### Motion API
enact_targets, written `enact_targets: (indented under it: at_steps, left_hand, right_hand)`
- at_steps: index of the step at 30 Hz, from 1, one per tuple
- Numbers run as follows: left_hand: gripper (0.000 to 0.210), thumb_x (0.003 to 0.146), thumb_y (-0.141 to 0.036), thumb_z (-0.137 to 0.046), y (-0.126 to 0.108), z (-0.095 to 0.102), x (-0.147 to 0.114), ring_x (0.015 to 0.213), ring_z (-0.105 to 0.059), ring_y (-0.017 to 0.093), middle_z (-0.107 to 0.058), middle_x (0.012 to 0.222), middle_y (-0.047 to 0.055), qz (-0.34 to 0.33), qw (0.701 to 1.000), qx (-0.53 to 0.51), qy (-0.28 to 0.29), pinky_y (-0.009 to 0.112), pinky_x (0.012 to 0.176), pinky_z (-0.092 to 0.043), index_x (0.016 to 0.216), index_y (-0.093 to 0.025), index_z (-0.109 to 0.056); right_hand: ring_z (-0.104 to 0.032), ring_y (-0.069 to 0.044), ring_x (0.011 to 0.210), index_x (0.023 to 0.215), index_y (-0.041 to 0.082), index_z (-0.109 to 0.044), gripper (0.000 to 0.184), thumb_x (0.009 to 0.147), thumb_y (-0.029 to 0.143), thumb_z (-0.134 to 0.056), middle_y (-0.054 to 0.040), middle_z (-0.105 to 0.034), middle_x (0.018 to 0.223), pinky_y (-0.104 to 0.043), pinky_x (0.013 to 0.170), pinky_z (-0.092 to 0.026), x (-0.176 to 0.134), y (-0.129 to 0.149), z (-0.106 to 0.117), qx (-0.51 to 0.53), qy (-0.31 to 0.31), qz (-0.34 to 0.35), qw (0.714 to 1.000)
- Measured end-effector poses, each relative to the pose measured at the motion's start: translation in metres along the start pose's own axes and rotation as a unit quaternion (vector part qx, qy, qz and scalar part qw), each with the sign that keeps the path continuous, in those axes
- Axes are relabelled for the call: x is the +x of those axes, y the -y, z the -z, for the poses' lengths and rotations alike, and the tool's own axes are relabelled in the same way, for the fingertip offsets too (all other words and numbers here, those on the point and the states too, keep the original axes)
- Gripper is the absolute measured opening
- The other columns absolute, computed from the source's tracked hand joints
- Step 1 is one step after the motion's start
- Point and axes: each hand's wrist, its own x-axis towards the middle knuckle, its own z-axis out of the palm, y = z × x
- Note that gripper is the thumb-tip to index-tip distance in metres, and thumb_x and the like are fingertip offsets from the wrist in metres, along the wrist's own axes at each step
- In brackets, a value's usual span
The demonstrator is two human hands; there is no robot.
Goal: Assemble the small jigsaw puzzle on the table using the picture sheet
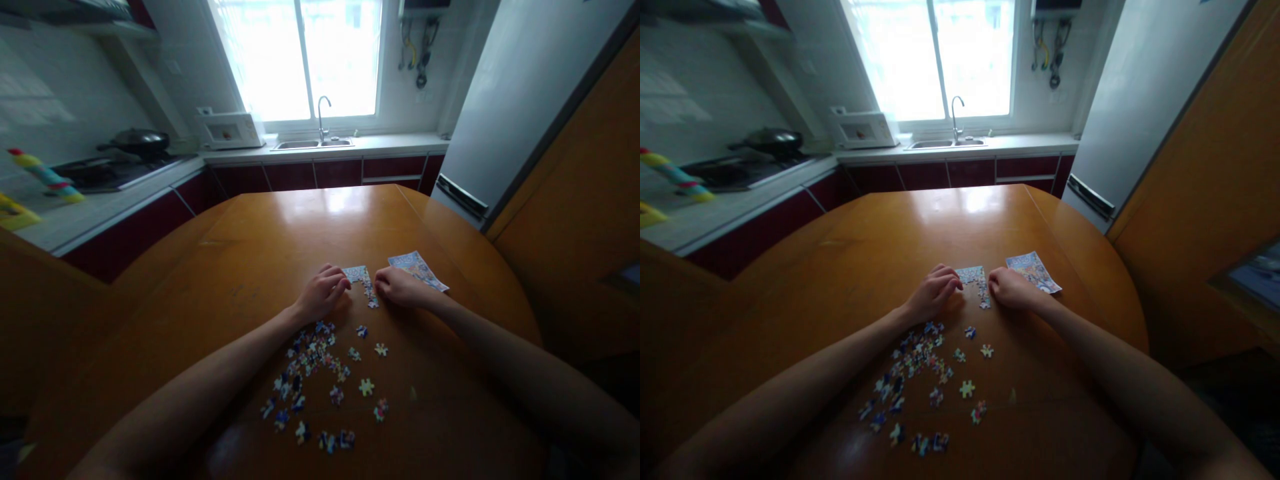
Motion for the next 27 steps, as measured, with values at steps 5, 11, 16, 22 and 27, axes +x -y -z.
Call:
enact_targets:
  at_steps: [5,11,16,22,27]
  left_hand:
    - [0.039,0.103,-0.035,-0.039,-0.0009,0.0002,0.0005,0.090,-0.053,0.019,-0.065,0.087,0.006,0.005,1.000,0.004,0.007,0.034,0.086,-0.043,0.082,-0.018,-0.068]
    - [0.036,0.102,-0.033,-0.041,0.0001,-0.0013,0.0003,0.089,-0.053,0.018,-0.065,0.086,0.006,-0.003,1.000,-0.001,0.013,0.033,0.086,-0.043,0.082,-0.018,-0.067]
    - [0.037,0.102,-0.035,-0.041,0.0004,-0.0019,0.0002,0.089,-0.053,0.019,-0.065,0.087,0.006,-0.003,1.000,0.003,0.016,0.034,0.087,-0.044,0.083,-0.018,-0.067]
    - [0.037,0.102,-0.035,-0.041,-0.0005,-0.0023,0.0002,0.090,-0.053,0.019,-0.065,0.088,0.007,-0.007,1.000,-0.005,0.016,0.034,0.086,-0.044,0.083,-0.019,-0.068]
    - [0.038,0.102,-0.037,-0.040,-0.0009,-0.0025,0.0002,0.091,-0.054,0.019,-0.065,0.088,0.007,-0.004,1.000,0.002,0.021,0.034,0.087,-0.044,0.084,-0.018,-0.068]
  right_hand:
    - [-0.057,-0.016,0.063,0.073,0.016,-0.067,0.019,0.084,0.018,-0.051,-0.0074,-0.070,0.074,-0.025,0.059,-0.036,-0.0006,0.0017,0.0012,-0.003,-0.001,-0.002,1.000]
    - [-0.056,-0.016,0.063,0.073,0.016,-0.067,0.020,0.084,0.019,-0.050,-0.0077,-0.070,0.073,-0.026,0.059,-0.036,-0.0008,0.0015,0.0005,-0.005,-0.005,-0.003,1.000]
    - [-0.055,-0.016,0.061,0.072,0.016,-0.066,0.021,0.084,0.018,-0.050,-0.0073,-0.068,0.071,-0.026,0.058,-0.035,-0.0008,0.0007,0.0002,-0.005,-0.004,0.000,1.000]
    - [-0.055,-0.015,0.059,0.074,0.016,-0.067,0.022,0.086,0.019,-0.048,-0.0069,-0.067,0.067,-0.025,0.056,-0.036,-0.0009,0.0008,0.0003,0.002,0.003,-0.002,1.000]
    - [-0.054,-0.015,0.057,0.075,0.016,-0.068,0.023,0.086,0.018,-0.048,-0.0068,-0.067,0.067,-0.025,0.055,-0.036,-0.0022,0.0020,0.0010,0.007,0.006,-0.009,1.000]
